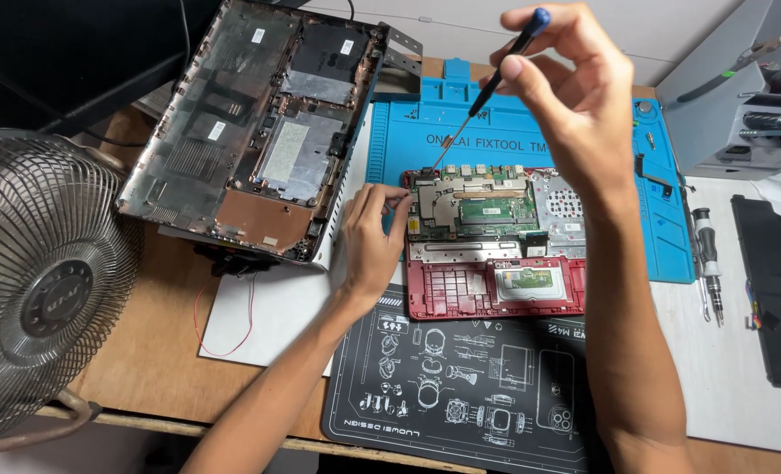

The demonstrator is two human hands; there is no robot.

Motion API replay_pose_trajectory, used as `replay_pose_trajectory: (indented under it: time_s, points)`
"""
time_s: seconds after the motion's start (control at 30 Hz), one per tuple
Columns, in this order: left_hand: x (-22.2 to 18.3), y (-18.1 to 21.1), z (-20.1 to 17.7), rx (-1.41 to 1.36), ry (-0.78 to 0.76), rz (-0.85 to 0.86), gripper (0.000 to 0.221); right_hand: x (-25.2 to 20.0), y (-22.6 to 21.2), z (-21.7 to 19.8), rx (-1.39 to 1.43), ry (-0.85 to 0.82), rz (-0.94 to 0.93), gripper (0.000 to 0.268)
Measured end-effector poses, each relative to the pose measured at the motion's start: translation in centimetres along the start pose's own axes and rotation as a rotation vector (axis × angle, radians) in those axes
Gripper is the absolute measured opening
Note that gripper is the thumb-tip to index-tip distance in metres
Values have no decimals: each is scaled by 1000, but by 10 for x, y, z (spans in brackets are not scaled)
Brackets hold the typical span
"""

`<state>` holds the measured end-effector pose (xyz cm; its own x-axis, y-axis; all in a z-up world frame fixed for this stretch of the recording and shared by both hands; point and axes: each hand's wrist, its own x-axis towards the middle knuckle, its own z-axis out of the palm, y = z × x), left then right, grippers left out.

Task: Removing a motherboard from a laptop chassis by unscrewing fasteners and disconnecting internal ribbon cables.

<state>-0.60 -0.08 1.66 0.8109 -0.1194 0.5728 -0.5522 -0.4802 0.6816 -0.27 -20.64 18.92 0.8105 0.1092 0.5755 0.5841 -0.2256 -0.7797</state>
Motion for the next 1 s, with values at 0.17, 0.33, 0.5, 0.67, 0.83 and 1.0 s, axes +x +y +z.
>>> replay_pose_trajectory:
  time_s: [0.17, 0.33, 0.5, 0.67, 0.83, 1.0]
  points:
    - [-2, 0, 2, 31, -21, 20, 6, -3, 3, -23, -47, 76, -7, 18]
    - [-4, -8, 10, 35, -46, 52, 6, -3, 7, -37, -204, -4, 21, 15]
    - [-3, -2, 7, 35, -59, 67, 6, 0, 20, -23, -551, -171, 251, 23]
    - [-3, -6, 8, 32, -65, 71, 5, -4, 65, 2, -798, -295, 416, 20]
    - [-1, -9, 6, 13, -88, 57, 4, -11, 104, 12, -860, -227, 361, 12]
    - [-3, -10, 8, 42, -94, 42, 4, -5, 93, -4, -865, -208, 488, 16]
